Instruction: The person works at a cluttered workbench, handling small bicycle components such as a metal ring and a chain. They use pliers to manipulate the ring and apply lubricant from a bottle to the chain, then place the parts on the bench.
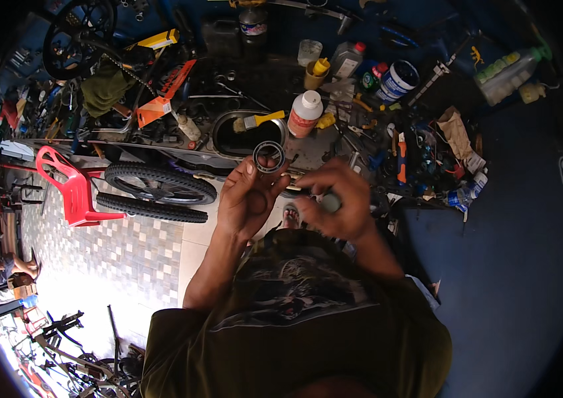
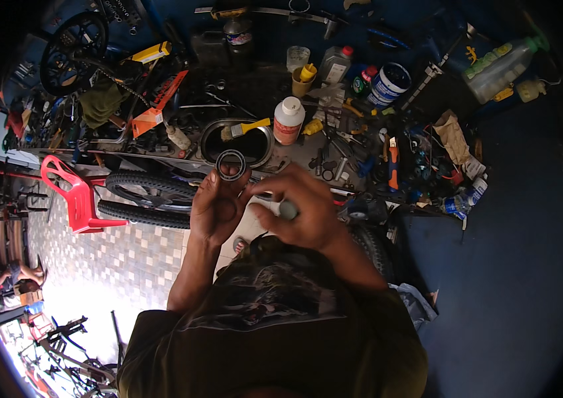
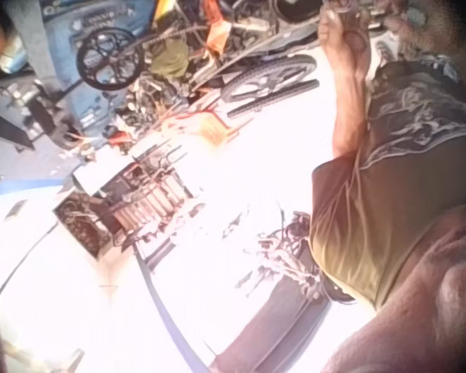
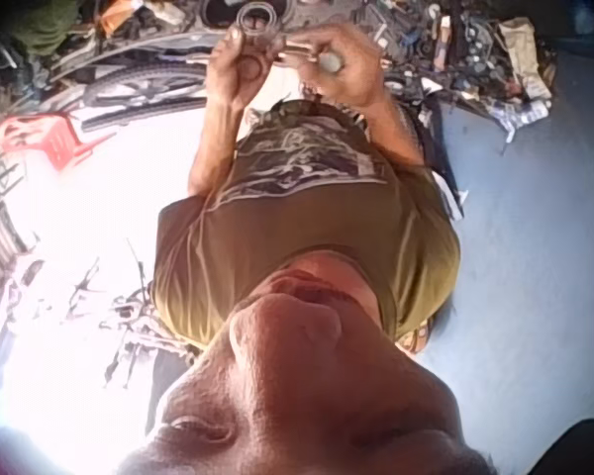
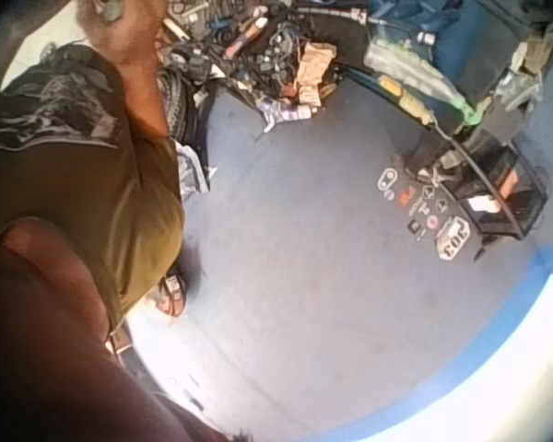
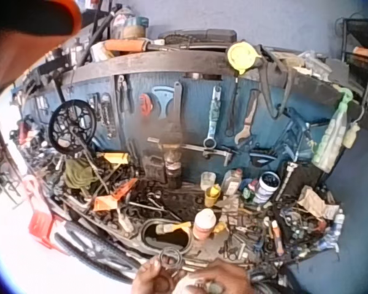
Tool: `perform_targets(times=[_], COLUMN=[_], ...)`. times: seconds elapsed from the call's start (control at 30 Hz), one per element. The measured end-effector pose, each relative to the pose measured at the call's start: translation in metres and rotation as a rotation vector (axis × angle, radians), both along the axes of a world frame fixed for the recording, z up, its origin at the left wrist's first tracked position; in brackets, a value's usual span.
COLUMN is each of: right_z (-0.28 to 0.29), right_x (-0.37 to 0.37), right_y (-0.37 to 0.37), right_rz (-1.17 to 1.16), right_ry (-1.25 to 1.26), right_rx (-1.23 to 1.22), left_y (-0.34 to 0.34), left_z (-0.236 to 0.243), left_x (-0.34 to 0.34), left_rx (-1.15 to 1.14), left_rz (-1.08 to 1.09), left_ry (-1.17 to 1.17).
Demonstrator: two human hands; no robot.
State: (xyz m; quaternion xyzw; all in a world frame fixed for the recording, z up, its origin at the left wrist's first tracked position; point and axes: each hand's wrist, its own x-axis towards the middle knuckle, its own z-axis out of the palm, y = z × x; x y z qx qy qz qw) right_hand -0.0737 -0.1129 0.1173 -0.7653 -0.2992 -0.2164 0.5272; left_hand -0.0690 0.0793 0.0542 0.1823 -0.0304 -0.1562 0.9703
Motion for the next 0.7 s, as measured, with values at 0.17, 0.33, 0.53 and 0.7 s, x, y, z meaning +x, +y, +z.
perform_targets(times=[0.17, 0.33, 0.53, 0.7], right_z=[-0.022, -0.023, -0.029, -0.011], right_x=[-0.01, -0.008, -0.006, 0.008], right_y=[0.019, 0.023, 0.03, 0.019], right_rz=[-0.065, -0.047, -0.051, -0.061], right_ry=[-0.137, -0.158, -0.124, 0.324], right_rx=[-0.313, -0.36, -0.324, 0.115], left_y=[-0.004, -0.003, -0.005, 0.003], left_z=[0.007, 0.007, 0.01, -0.003], left_x=[0.007, 0.009, 0.01, 0.015], left_rx=[0.052, 0.062, 0.096, 0.133], left_rz=[0.041, 0.036, 0.101, 0.166], left_ry=[0.09, 0.116, 0.099, -0.094])
